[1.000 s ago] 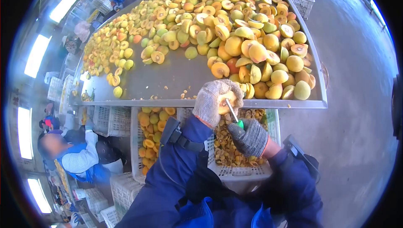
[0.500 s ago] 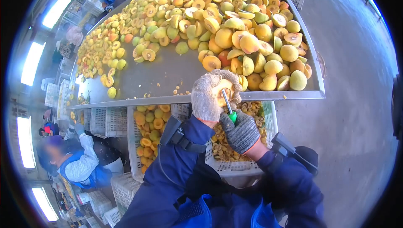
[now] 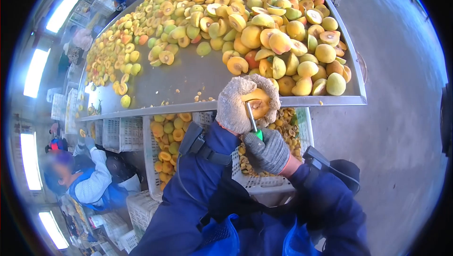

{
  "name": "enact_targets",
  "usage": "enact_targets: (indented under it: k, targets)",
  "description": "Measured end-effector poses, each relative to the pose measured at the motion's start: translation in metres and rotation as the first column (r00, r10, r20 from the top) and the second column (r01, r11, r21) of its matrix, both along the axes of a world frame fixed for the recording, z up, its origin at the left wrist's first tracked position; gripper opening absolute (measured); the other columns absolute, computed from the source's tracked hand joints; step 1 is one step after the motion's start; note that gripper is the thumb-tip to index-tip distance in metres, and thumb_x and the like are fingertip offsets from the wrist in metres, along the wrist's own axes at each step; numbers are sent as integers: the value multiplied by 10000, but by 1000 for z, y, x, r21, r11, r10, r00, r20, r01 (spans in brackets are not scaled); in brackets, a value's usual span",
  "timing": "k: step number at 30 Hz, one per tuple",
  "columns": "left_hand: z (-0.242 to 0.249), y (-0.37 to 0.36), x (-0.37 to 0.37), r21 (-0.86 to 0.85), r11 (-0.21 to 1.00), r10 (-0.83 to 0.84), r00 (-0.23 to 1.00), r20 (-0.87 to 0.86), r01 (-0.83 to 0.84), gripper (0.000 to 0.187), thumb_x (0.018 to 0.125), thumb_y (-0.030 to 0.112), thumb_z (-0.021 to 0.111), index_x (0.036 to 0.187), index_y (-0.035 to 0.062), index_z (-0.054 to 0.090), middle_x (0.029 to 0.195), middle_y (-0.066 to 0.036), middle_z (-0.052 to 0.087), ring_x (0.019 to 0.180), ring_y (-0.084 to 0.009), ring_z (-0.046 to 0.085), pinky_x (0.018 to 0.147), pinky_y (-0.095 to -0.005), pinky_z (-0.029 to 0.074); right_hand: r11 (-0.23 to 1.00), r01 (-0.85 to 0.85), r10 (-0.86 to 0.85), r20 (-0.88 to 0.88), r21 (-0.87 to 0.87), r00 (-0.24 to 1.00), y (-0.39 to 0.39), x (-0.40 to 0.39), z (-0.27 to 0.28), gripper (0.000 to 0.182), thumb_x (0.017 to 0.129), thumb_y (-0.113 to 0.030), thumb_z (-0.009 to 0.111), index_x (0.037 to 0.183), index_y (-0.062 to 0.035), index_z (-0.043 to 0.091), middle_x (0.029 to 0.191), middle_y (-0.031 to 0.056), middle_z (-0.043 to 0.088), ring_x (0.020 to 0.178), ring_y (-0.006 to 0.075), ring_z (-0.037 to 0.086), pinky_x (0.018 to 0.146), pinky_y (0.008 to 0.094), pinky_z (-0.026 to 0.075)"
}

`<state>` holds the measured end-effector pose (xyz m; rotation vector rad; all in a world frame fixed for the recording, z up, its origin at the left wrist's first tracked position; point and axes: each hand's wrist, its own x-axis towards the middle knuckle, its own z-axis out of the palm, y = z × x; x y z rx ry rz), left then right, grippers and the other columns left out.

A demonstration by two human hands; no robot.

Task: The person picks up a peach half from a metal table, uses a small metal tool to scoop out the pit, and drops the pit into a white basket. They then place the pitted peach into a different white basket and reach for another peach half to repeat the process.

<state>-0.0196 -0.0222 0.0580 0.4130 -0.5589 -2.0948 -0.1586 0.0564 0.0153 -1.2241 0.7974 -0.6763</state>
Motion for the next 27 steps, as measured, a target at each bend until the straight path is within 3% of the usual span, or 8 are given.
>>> enact_targets:
  k: [1, 4, 8, 9, 10, 12, 15, 27]
  targets:
    - [-1, 1, -3, 6, 993, 121, 987, 105, -122, 333, 943, 247, 473, 1074, -29, 604, 914, -223, 667, 747, -321, 682, 642, -421, 591, 845, 74, -199, -182, -530, 963, -1, 8, -10, 210, 947, -240, 630, 905, -38, 667, 681, 152, 622, 632, 358, 629, 556, 408, 487]
    - [-6, 4, -7, -3, 940, 329, 908, 260, -340, 366, 955, 270, 447, 1075, -39, 602, 914, -223, 671, 741, -318, 681, 630, -419, 598, 948, 245, -281, -171, -203, 945, 1, 12, 15, 266, 971, -263, 610, 908, -12, 669, 727, 190, 640, 681, 377, 634, 581, 412, 489]
    - [-15, 2, 1, -15, 931, 357, 904, 237, -364, 362, 962, 264, 451, 1073, -43, 606, 918, -211, 678, 767, -312, 682, 638, -405, 597, 900, 288, -344, -124, -328, 931, -3, 10, 7, 250, 976, -247, 595, 937, -10, 664, 757, 211, 636, 711, 380, 634, 623, 410, 496]
    - [-11, 3, 3, -53, 940, 338, 909, 245, -336, 362, 966, 267, 453, 1064, -43, 611, 918, -206, 681, 775, -307, 683, 642, -401, 597, 807, 148, -294, -172, -572, 940, -9, 5, 5, 256, 983, -241, 579, 954, 1, 657, 754, 210, 634, 712, 381, 632, 642, 416, 501]
    - [-8, 4, 2, -54, 940, 340, 909, 243, -338, 362, 966, 267, 453, 1064, -43, 611, 918, -206, 681, 775, -307, 683, 642, -401, 597, 806, 146, -293, -173, -574, 940, -9, 3, 6, 256, 983, -241, 579, 954, 1, 657, 754, 210, 634, 712, 381, 632, 642, 416, 501]
    - [-2, 5, 0, -20, 909, 399, 857, 326, -416, 376, 976, 287, 448, 1034, -41, 623, 916, -199, 685, 748, -302, 681, 638, -395, 596, 976, 95, -141, -235, -196, 962, -10, -1, 17, 270, 984, -254, 570, 967, 2, 653, 759, 214, 641, 714, 389, 639, 641, 437, 506]
    - [3, 1, 0, 14, 947, 294, 880, 372, -322, 413, 993, 331, 440, 990, -34, 635, 875, -191, 687, 705, -288, 680, 611, -388, 594, 924, 275, -349, -295, -266, 889, -8, 4, 17, 298, 980, -290, 576, 956, -4, 652, 743, 222, 643, 714, 405, 644, 628, 462, 507]
    - [3, -9, 11, 75, 967, 163, 813, 559, -245, 494, 1009, 424, 424, 924, -18, 628, 737, -164, 659, 623, -289, 673, 532, -408, 586, 939, 190, -289, -356, -288, 888, -16, 5, 9, 263, 946, -235, 634, 900, 23, 634, 680, 224, 626, 622, 391, 613, 563, 443, 464]
